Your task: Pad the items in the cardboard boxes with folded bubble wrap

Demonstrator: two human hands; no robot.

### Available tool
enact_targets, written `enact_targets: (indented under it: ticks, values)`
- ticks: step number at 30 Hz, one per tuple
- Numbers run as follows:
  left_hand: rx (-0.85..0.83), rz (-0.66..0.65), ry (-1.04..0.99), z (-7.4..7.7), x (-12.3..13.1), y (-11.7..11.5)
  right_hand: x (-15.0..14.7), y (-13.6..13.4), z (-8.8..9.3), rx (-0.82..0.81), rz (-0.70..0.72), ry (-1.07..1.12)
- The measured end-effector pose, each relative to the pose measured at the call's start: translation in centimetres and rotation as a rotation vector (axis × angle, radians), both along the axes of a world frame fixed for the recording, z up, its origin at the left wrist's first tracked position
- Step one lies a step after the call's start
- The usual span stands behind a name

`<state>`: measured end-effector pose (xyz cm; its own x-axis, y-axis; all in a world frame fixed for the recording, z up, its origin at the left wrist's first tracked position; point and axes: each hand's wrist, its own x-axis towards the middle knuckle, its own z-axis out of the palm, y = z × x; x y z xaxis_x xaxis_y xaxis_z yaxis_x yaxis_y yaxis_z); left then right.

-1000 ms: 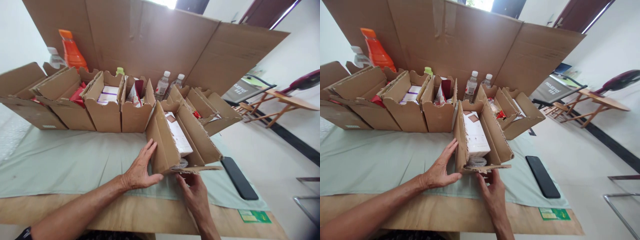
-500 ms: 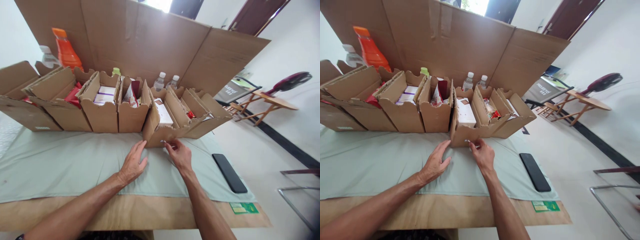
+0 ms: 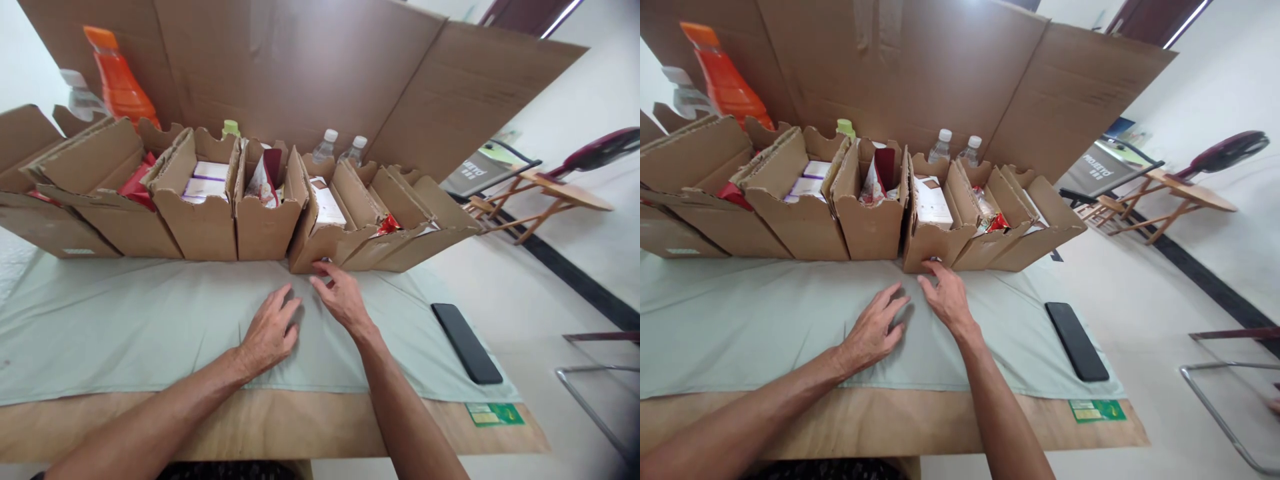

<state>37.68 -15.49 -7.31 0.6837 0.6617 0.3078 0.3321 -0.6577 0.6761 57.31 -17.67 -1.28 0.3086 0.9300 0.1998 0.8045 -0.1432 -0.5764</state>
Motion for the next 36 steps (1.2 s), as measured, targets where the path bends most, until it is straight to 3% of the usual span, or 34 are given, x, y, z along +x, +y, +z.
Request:
enact_targets:
  ticks: [4,8,12,16,18,22,25,27,29,33,36]
  values:
    - [0.023,-0.017,0.020,0.2,-0.1,0.1,0.8,0.9,-0.5,0.065,0.019,0.020]
    - [-0.003,-0.014,-0.022,0.1,0.1,0.0,0.3,-0.6,0.1,0.127,0.044,0.019]
    - [-0.010,0.003,-0.093,0.0,0.4,-0.1,-2.7,-1.3,2.9,0.279,0.109,-0.027]
    - [-0.016,0.032,-0.171,0.1,0.8,-0.1,-6.6,1.5,7.1,0.490,0.183,-0.219]
    - [-0.037,0.065,-0.237,0.4,1.0,0.2,-8.2,4.0,8.9,0.423,0.178,-0.314]
    - [-0.083,0.251,-0.428,1.9,0.3,1.3,-10.1,8.7,11.1,0.044,0.122,-0.523]
    - [-0.088,0.428,-0.570,3.9,-1.6,1.9,-10.5,8.9,11.5,-0.087,0.090,-0.615]
    - [-0.114,0.528,-0.694,5.2,-3.5,1.5,-10.7,6.9,11.2,-0.072,0.088,-0.634]
    - [-0.177,0.606,-0.818,6.0,-5.7,0.5,-10.7,3.1,10.5,0.028,0.124,-0.633]
    - [-0.287,0.676,-0.810,6.2,-9.6,-2.0,-9.3,-7.7,9.4,0.349,0.304,-0.505]
    - [-0.308,0.654,-0.723,6.2,-11.2,-3.0,-6.0,-16.6,8.5,0.328,0.354,-0.409]
